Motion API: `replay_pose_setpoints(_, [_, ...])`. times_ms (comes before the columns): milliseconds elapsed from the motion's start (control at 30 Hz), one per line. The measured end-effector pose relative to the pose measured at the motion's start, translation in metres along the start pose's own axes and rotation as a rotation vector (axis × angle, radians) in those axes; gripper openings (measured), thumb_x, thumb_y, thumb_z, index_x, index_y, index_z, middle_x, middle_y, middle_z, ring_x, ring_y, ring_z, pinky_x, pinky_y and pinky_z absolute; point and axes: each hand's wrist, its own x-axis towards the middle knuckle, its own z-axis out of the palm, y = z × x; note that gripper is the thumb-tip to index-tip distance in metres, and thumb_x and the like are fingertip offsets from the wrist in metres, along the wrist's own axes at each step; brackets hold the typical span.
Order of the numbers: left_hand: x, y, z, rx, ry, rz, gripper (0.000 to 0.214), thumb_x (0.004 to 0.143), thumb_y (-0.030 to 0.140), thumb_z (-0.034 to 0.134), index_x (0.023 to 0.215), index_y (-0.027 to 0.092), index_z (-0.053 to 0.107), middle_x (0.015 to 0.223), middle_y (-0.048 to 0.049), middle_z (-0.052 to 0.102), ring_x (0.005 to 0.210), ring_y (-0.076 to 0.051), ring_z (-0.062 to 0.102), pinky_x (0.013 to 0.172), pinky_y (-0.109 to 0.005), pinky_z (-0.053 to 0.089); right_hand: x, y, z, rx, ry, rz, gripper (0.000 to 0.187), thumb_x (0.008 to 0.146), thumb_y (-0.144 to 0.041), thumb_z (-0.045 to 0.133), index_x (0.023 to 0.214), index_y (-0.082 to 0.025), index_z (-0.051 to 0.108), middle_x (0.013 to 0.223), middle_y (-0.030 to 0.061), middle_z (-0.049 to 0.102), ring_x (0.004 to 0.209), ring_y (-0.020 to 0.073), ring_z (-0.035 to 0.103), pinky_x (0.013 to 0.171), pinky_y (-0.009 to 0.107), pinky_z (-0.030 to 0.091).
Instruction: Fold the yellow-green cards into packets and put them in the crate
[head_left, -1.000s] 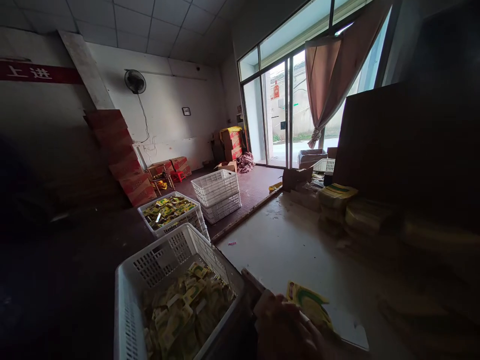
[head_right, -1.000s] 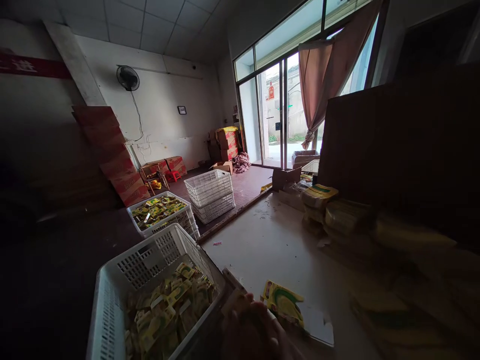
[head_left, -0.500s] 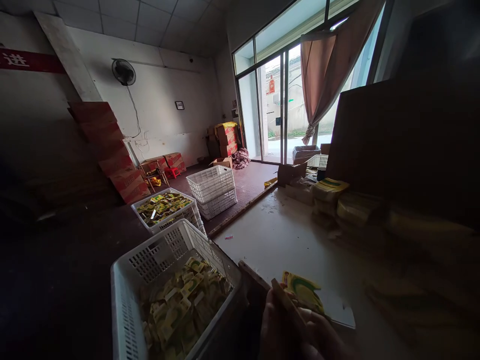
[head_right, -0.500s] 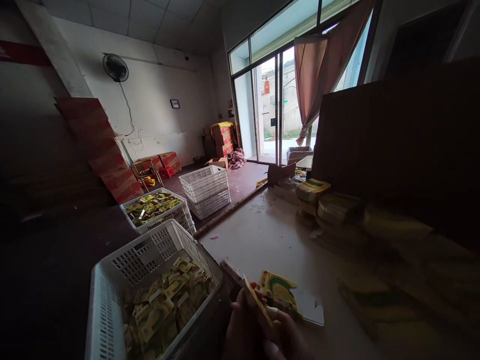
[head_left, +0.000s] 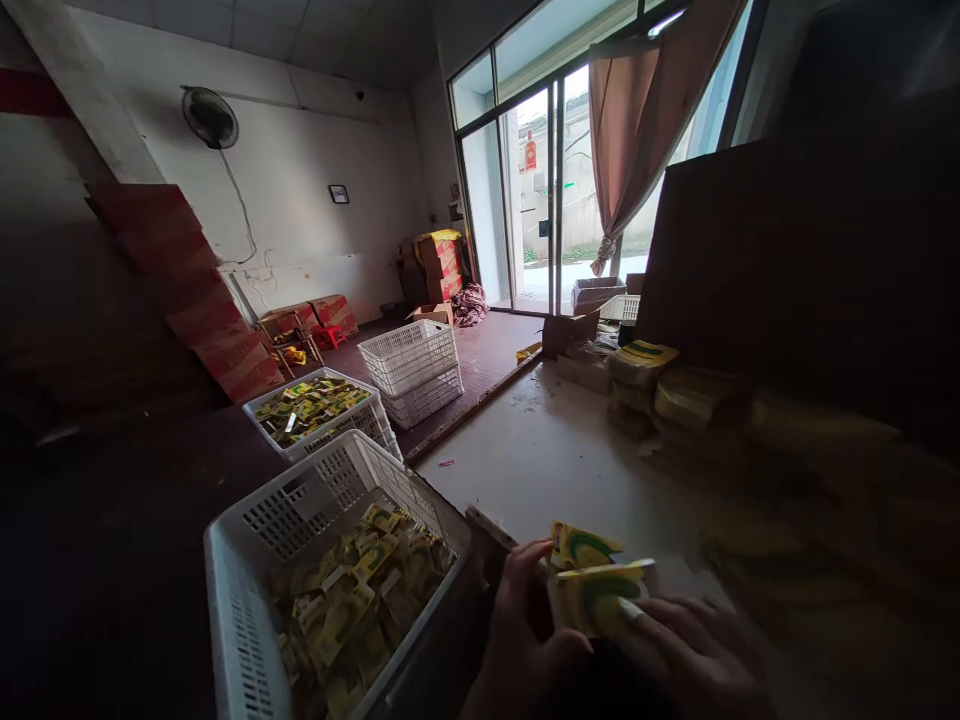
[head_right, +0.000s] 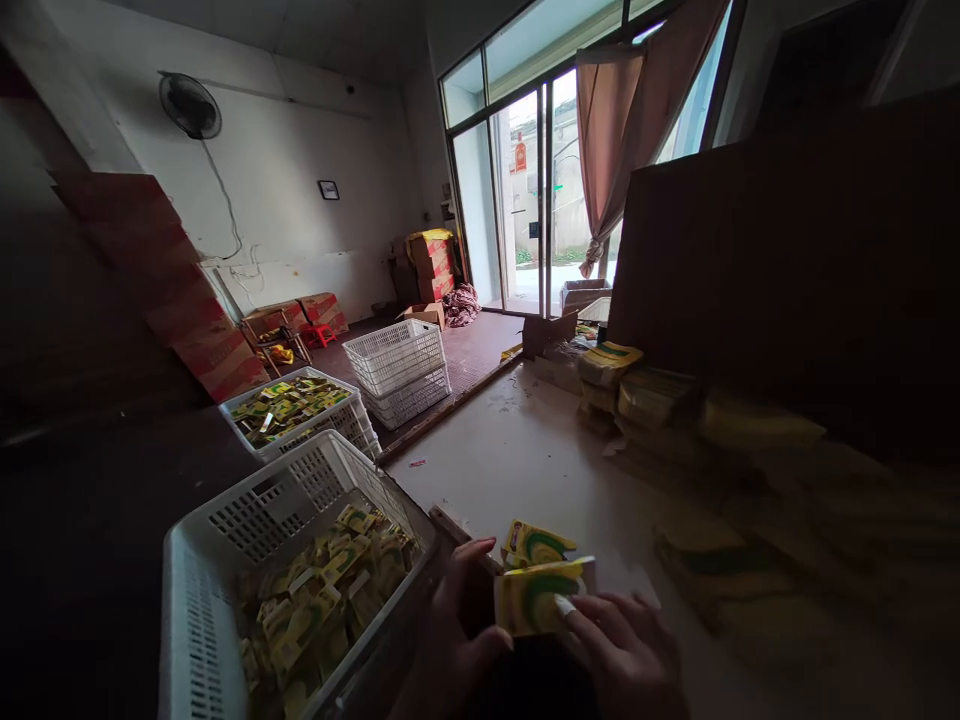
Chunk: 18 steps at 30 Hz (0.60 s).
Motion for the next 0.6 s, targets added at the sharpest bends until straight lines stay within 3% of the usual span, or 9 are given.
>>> replay_pose_setpoints(67, [-0.002, -0.003, 0.000, 0.140, -0.246, -0.059, 0.103, 0.055, 0.039, 0.088, 0.142, 0.013, 0.041, 0.139, -0.0179, 0.046, 0.129, -0.034, 0.044, 0.111, -0.044, 0.034, 0.006, -0.012, -0.002, 0.047, -0.076, -0.036, 0.020, 0.098, -0.031, 0.048, 0.097, -0.023, 0.066, 0.089, -0.0018, 0.068, 0.089, 0.0179, 0.059, 0.107, 0.039, 0.025])
replay_pose_setpoints(133, [-0.002, -0.005, 0.004, 0.183, -0.393, -0.122, 0.087, 0.060, 0.025, 0.080, 0.137, 0.011, 0.044, 0.130, -0.0177, 0.053, 0.119, -0.034, 0.053, 0.103, -0.045, 0.041, 0.008, -0.028, 0.000, 0.130, -0.102, -0.025, 0.017, 0.098, -0.029, 0.049, 0.101, -0.024, 0.064, 0.101, -0.0009, 0.067, 0.108, 0.0180, 0.056, 0.118, 0.041, 0.013])
replay_pose_setpoints(200, [-0.002, -0.004, 0.009, 0.202, -0.411, -0.172, 0.065, 0.065, 0.021, 0.070, 0.126, 0.012, 0.049, 0.115, -0.0142, 0.061, 0.103, -0.029, 0.060, 0.091, -0.040, 0.047, 0.006, -0.041, 0.003, 0.125, -0.050, 0.103, 0.027, 0.094, -0.025, 0.052, 0.120, -0.019, 0.058, 0.129, 0.0062, 0.057, 0.132, 0.0193, 0.042, 0.119, 0.037, 0.016])
replay_pose_setpoints(300, [-0.003, -0.002, 0.017, 0.225, -0.363, -0.298, 0.075, 0.057, 0.023, 0.080, 0.121, 0.013, 0.042, 0.111, -0.0127, 0.062, 0.098, -0.027, 0.060, 0.086, -0.035, 0.047, 0.000, -0.054, 0.006, 0.212, 0.054, 0.618, 0.056, 0.095, -0.034, 0.051, 0.146, -0.014, 0.037, 0.150, 0.0117, 0.038, 0.141, 0.0189, 0.034, 0.111, 0.030, 0.033])
replay_pose_setpoints(367, [-0.007, -0.004, 0.022, 0.211, -0.356, -0.346, 0.083, 0.052, 0.022, 0.084, 0.122, 0.015, 0.039, 0.113, -0.0125, 0.062, 0.100, -0.027, 0.060, 0.087, -0.034, 0.046, -0.006, -0.059, 0.010, 0.473, 0.006, 0.987, 0.056, 0.099, -0.044, 0.042, 0.146, -0.016, 0.038, 0.150, 0.0108, 0.038, 0.138, 0.0197, 0.039, 0.110, 0.031, 0.038])
replay_pose_setpoints(400, [-0.010, -0.007, 0.025, 0.194, -0.339, -0.321, 0.084, 0.053, 0.023, 0.085, 0.123, 0.016, 0.039, 0.113, -0.0117, 0.063, 0.100, -0.027, 0.060, 0.087, -0.033, 0.046, -0.010, -0.061, 0.014, 0.637, -0.054, 1.106, 0.056, 0.099, -0.049, 0.039, 0.142, -0.015, 0.044, 0.149, 0.0115, 0.040, 0.137, 0.0216, 0.041, 0.111, 0.033, 0.038])
replay_pose_setpoints(467, [-0.015, -0.013, 0.030, 0.148, -0.262, -0.152, 0.081, 0.057, 0.026, 0.084, 0.124, 0.019, 0.040, 0.110, -0.0089, 0.064, 0.093, -0.024, 0.062, 0.081, -0.030, 0.047, -0.023, -0.061, 0.023, 0.888, -0.184, 1.213, 0.057, 0.097, -0.053, 0.038, 0.132, -0.013, 0.056, 0.145, 0.0127, 0.045, 0.136, 0.0246, 0.043, 0.110, 0.032, 0.041])
replay_pose_setpoints(533, [-0.018, -0.016, 0.032, 0.100, -0.233, 0.014, 0.082, 0.064, 0.026, 0.081, 0.132, 0.023, 0.035, 0.115, -0.0069, 0.063, 0.094, -0.021, 0.064, 0.079, -0.026, 0.048, -0.037, -0.056, 0.033, 1.022, -0.237, 1.194, 0.058, 0.094, -0.051, 0.040, 0.131, -0.011, 0.058, 0.141, 0.0146, 0.049, 0.133, 0.0270, 0.045, 0.110, 0.035, 0.041])
replay_pose_setpoints(600, [-0.017, -0.012, 0.030, 0.063, -0.290, 0.132, 0.088, 0.068, 0.025, 0.079, 0.140, 0.028, 0.030, 0.128, -0.0078, 0.058, 0.110, -0.023, 0.061, 0.089, -0.027, 0.047, -0.050, -0.050, 0.040, 1.038, -0.216, 1.183, 0.060, 0.091, -0.049, 0.040, 0.133, -0.010, 0.058, 0.135, 0.0165, 0.054, 0.129, 0.0296, 0.050, 0.108, 0.040, 0.043])
